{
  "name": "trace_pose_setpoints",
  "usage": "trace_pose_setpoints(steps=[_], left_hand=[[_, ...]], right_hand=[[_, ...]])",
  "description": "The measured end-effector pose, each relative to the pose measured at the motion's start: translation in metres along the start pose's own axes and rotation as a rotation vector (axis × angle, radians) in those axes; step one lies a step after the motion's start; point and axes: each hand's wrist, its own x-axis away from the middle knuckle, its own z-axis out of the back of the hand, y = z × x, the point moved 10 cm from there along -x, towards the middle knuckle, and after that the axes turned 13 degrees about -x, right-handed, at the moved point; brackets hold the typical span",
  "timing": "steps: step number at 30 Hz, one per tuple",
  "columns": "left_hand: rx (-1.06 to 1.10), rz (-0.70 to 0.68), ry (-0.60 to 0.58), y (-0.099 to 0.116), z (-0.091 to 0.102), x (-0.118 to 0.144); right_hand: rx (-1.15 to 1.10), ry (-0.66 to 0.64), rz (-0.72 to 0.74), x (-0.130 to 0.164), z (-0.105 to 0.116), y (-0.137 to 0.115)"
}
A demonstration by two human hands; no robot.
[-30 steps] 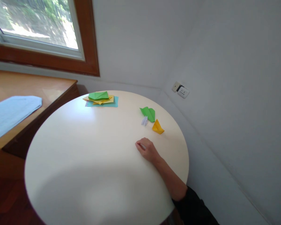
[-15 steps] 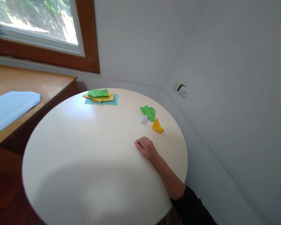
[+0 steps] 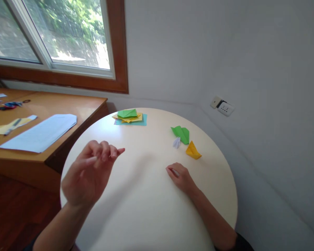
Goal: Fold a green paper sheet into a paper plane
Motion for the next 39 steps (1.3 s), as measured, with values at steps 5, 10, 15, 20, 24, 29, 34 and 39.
trace_pose_setpoints(steps=[5, 10, 15, 20, 24, 29, 34, 39], left_hand=[[0.068, 0.082, -0.128, -0.019, -0.016, -0.01], [0.094, 0.092, -0.167, -0.027, -0.02, -0.014], [0.092, 0.074, -0.213, -0.027, -0.026, -0.014], [0.093, 0.062, -0.229, -0.027, -0.029, -0.013], [0.089, 0.069, -0.22, -0.029, -0.028, -0.012], [0.076, 0.07, -0.204, -0.029, -0.028, -0.013], [0.04, 0.064, -0.189, -0.029, -0.027, -0.012], [0.002, 0.054, -0.222, -0.029, -0.028, -0.008]], right_hand=[[-0.007, -0.005, -0.007, 0.001, -0.001, 0.003], [-0.001, -0.013, -0.009, 0.001, -0.002, 0.003], [-0.01, -0.013, -0.003, 0.0, -0.001, 0.003], [-0.01, -0.003, 0.012, 0.001, -0.001, 0.003], [-0.008, -0.003, 0.007, 0.001, -0.001, 0.003], [-0.015, -0.006, -0.007, 0.001, -0.001, 0.005], [-0.013, -0.006, -0.001, 0.0, -0.001, 0.003], [-0.011, -0.003, -0.005, 0.0, 0.0, 0.003]])
